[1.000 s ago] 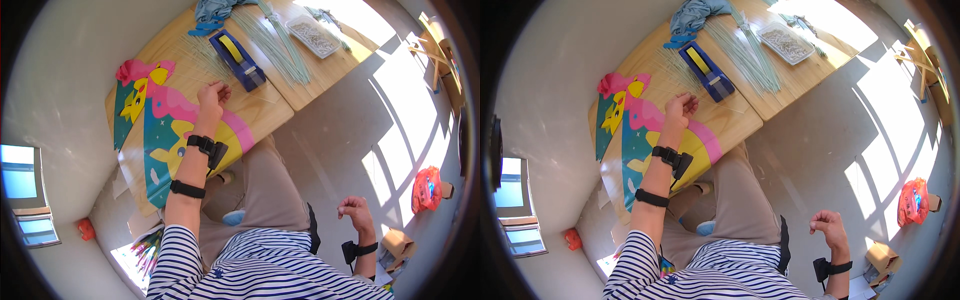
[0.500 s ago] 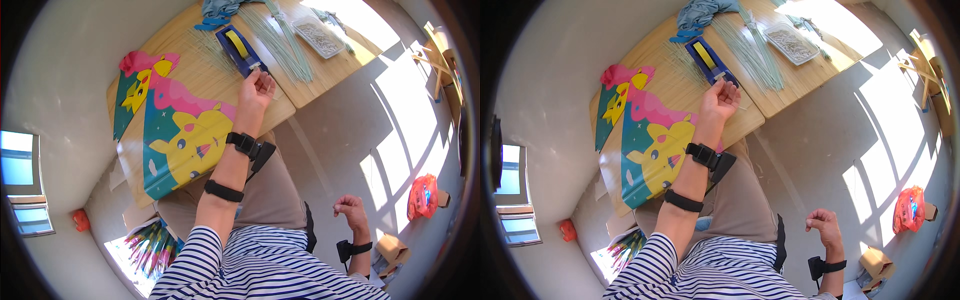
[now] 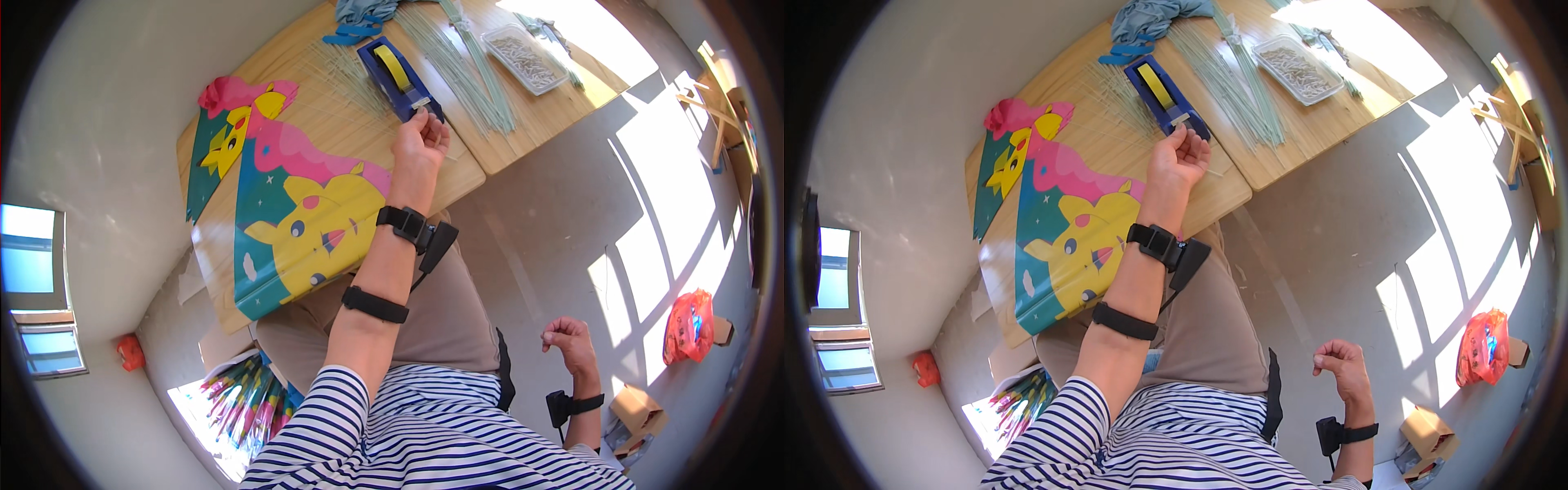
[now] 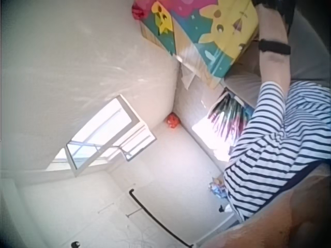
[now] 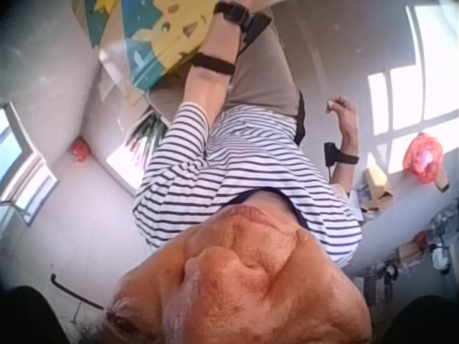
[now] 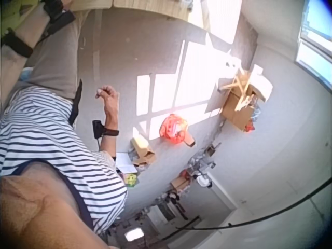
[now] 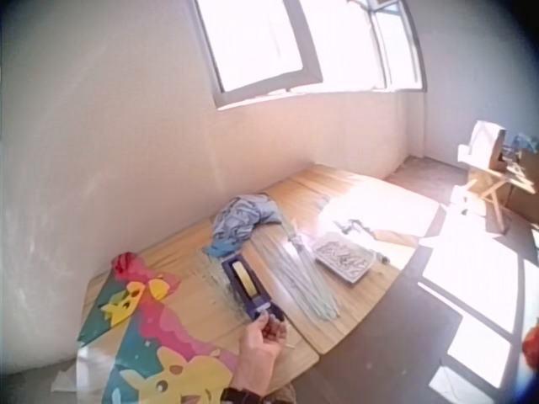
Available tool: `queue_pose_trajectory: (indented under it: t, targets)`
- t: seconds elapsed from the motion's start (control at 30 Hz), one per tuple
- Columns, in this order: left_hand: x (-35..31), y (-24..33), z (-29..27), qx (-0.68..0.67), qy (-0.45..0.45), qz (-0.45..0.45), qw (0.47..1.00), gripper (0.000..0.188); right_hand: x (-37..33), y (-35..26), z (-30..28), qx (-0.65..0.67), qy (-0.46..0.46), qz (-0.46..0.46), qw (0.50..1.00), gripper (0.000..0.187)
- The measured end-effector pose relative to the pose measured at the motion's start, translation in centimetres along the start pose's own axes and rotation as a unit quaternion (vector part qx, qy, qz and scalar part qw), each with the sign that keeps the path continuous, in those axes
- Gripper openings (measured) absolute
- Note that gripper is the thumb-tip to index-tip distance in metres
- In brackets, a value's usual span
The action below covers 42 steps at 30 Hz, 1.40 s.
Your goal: The recorder is assembling a cartoon-themed plastic kite, unfolding the material, and preparing the string and supports.
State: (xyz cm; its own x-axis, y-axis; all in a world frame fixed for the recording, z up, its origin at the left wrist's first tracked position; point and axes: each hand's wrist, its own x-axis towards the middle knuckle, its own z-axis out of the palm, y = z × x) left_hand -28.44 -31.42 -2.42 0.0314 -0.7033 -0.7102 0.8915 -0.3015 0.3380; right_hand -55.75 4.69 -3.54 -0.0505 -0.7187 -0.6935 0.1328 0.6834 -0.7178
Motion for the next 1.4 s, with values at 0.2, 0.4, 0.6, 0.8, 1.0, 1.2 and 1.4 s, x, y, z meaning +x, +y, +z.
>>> queue_pose_trajectory:
  t: [0.2, 0.4, 0.6, 0.8, 1.0, 1.2, 1.4]
  targets:
    - [0.6, -1.1, -0.9, 0.047, 0.029, -0.007, 0.998, 0.007, 0.3, 1.0, -0.3, -0.066, 0.029, -0.004, 0.997, 0.003]
    - [-3.2, -0.3, -2.5, 0.089, -0.150, 0.030, 0.984, 0.022, -0.2, 2.5, -1.5, -0.035, 0.065, -0.005, 0.997, 0.004]
    - [-11.4, 5.4, -3.3, 0.123, -0.308, 0.056, 0.942, 0.021, 0.7, 1.7, -0.5, -0.090, 0.040, -0.024, 0.995, 0.004]
    - [-17.1, 12.1, -9.2, 0.153, -0.396, 0.138, 0.895, 0.016, 1.6, -0.5, 1.4, -0.135, 0.008, -0.070, 0.988, 0.007]
    - [-23.1, 19.2, -18.5, 0.116, -0.282, 0.284, 0.909, 0.012, 2.6, -6.7, 6.2, -0.147, -0.102, -0.151, 0.972, 0.005]
    - [-26.8, 25.4, -29.7, 0.066, -0.267, 0.360, 0.892, 0.015, 4.0, -12.6, 13.6, -0.214, -0.193, -0.227, 0.930, 0.003]
    - [-30.0, 27.4, -36.5, 0.077, -0.156, 0.407, 0.897, 0.016, 6.9, -16.3, 20.0, -0.276, -0.238, -0.237, 0.900, 0.012]
